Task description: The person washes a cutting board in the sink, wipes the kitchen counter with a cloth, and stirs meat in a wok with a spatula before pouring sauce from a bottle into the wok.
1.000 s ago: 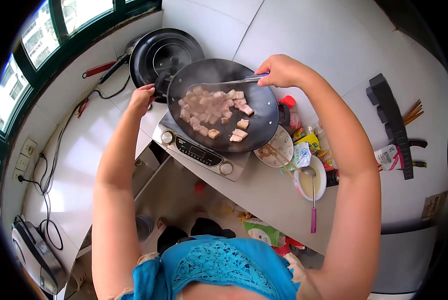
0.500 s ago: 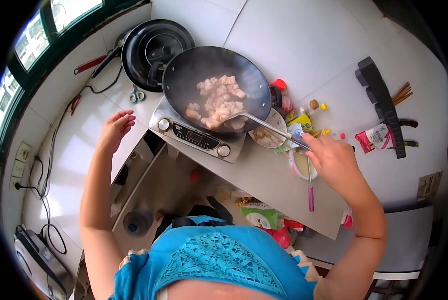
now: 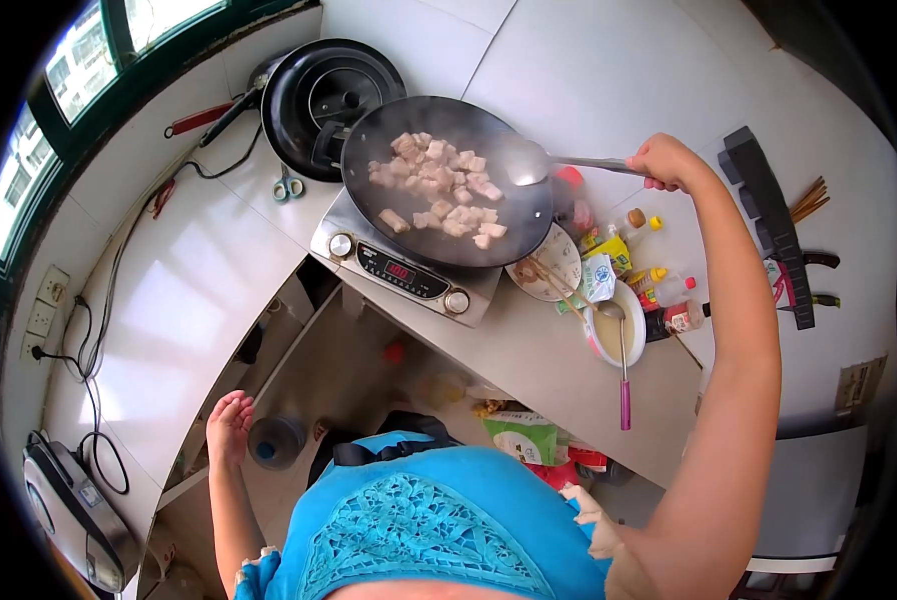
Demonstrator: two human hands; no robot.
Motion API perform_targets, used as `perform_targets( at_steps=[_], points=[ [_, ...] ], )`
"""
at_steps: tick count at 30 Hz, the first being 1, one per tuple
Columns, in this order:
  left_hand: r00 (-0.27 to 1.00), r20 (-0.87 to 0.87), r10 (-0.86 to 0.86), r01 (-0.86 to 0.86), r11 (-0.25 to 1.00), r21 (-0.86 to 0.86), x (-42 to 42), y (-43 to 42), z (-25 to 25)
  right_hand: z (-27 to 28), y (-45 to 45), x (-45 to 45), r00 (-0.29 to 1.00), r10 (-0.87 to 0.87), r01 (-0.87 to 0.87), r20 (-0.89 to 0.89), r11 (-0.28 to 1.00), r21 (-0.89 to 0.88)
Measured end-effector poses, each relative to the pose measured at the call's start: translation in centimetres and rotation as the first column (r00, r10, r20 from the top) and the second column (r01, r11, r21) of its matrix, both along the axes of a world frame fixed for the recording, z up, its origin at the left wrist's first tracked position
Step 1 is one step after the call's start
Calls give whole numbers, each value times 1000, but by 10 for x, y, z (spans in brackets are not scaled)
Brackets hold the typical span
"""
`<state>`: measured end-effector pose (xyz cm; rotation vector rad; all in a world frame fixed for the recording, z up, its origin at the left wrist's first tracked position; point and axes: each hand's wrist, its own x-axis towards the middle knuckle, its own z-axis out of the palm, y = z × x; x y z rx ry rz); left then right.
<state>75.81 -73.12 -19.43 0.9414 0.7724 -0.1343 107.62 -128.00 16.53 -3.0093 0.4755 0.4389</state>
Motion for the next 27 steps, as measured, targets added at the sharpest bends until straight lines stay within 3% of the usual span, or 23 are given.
perform_targets(
  at_steps=[3,6,9,12,13,16,17,18,20,27],
  points=[
    [1000,-15,22,-22,999,32,-35,-3,-8,-15,-3,37,976,-163,176,-145,981,78],
    [998,-5,66,-65,992,111,-54,-12,-6,-67,4,61,940,-230,309,-252,888,342],
    [999,1,33,-32,983,182,-64,-17,-3,-92,22,64,963,-63,188,-263,853,486],
    [1000,3,16,-16,975,220,-66,-15,-6,-71,58,33,974,224,-209,-16,928,308],
    [1000,10,17,-19,975,223,-63,-12,-10,-64,65,26,948,317,-312,28,910,274],
    [999,43,-7,-3,976,217,-47,-14,-6,-50,94,-23,718,682,-673,138,731,-109],
    [998,54,-23,11,978,210,-40,-16,-4,-42,107,-49,700,704,-667,115,703,-247],
    [997,64,-39,25,979,202,-33,-17,-2,-45,104,-63,567,814,-721,130,566,-399],
    [990,101,-100,77,975,210,-22,-17,-6,-34,106,-99,592,804,-713,61,557,-427],
    [974,79,-214,187,947,263,-1,-17,-8,-13,98,-195,495,856,-691,148,491,-531]
  ],
)
